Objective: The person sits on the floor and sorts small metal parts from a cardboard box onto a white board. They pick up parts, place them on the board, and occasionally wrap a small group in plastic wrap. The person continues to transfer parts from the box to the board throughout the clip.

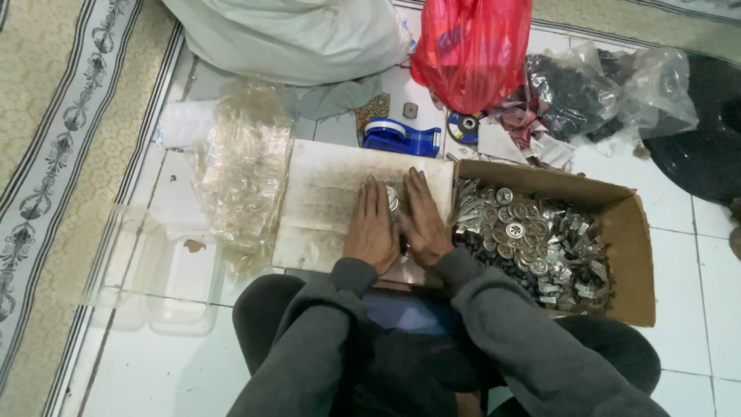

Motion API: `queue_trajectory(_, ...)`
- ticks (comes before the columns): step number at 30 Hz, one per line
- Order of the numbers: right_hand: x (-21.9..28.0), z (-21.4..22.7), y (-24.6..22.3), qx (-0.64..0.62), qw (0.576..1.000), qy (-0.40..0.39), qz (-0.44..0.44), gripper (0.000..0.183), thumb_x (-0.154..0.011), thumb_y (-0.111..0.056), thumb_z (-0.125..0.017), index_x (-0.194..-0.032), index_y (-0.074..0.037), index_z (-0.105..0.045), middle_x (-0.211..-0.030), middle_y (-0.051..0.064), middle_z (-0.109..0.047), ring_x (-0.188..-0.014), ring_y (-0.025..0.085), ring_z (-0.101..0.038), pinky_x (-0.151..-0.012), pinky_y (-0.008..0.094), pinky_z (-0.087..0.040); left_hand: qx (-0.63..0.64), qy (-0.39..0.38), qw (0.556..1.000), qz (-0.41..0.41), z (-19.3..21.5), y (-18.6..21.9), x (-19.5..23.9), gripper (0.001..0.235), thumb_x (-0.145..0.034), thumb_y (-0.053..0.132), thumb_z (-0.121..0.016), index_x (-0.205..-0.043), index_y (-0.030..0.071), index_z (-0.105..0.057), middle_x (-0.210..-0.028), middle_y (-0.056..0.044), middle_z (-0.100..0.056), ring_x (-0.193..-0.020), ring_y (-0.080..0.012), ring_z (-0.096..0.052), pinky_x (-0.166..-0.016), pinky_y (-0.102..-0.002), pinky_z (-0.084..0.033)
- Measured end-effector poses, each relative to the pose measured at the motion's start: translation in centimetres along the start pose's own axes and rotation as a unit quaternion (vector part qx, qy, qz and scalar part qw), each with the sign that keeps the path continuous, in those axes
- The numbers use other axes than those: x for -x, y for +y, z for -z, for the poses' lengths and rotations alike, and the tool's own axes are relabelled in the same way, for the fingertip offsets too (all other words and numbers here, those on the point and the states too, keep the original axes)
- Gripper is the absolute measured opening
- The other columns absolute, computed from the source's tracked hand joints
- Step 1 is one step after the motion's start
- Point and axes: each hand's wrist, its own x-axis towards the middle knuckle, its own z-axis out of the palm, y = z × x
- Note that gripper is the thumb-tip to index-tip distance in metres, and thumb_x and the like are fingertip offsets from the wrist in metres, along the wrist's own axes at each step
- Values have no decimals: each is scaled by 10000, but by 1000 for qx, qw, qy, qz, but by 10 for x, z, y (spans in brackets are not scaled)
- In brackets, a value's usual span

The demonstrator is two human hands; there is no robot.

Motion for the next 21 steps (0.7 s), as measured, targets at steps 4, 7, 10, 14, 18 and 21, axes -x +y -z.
queue_trajectory(4, 5, -24, 22, 51, 998, -15, 26, 681, -1128, -341, -365, -1639, 66, -177, -1695, 357, -102, -1531, 569, -26, -1271, 633, -30, -8, -69, 997, 44, 2, 3, 5, 918, -847, 147, -523, -1655, -54, -137, -1712, -339, -85, -1569, -525, -111, -1300, -569, -149)
queue_trajectory(7, 5, -16, 17, 33, 999, -36, -4, 665, -1147, -342, -357, -1657, 32, -152, -1710, 322, -66, -1538, 548, -9, -1275, 636, -3, 6, -83, 995, 61, 0, 4, 10, 910, -867, 169, -492, -1663, -41, -104, -1727, -317, -39, -1587, -502, -70, -1301, -595, -114)
queue_trajectory(10, -10, 3, 25, 31, 998, -32, -52, 670, -1126, -359, -397, -1656, 3, -203, -1683, 336, -158, -1547, 540, -102, -1286, 606, -60, -14, -13, 995, 95, -2, 2, 7, 955, -933, 365, -653, -1605, -128, -186, -1664, -409, -114, -1548, -571, -136, -1268, -665, -134)
queue_trajectory(14, -30, 8, 57, 190, 969, -76, -136, 717, -908, -618, -675, -1444, -153, -574, -1644, 265, -284, -1540, 559, -187, -1245, 650, -180, 48, -14, 984, 171, 14, 8, 13, 1135, -905, 595, -658, -1625, -105, -128, -1663, -367, -123, -1548, -522, -185, -1251, -619, -219)
queue_trajectory(18, -39, 14, 62, 71, 963, -106, -239, 746, -597, -568, -990, -1220, -290, -688, -1279, 46, -668, -1282, 350, -645, -1066, 508, -491, 98, -18, 972, 214, 23, 9, 14, 1322, -716, 593, -831, -1637, -47, -131, -1624, -305, -218, -1512, -510, -235, -1217, -632, -265)
queue_trajectory(21, -23, 17, 84, -243, 932, -46, -263, 653, -648, -13, -1000, -1144, -60, -579, -848, 63, -595, -710, 243, -671, -526, 396, -526, 107, -23, 970, 219, 24, 3, 17, 1336, -644, 607, -875, -1629, 18, -191, -1506, -258, -355, -1440, -475, -313, -1181, -620, -287)
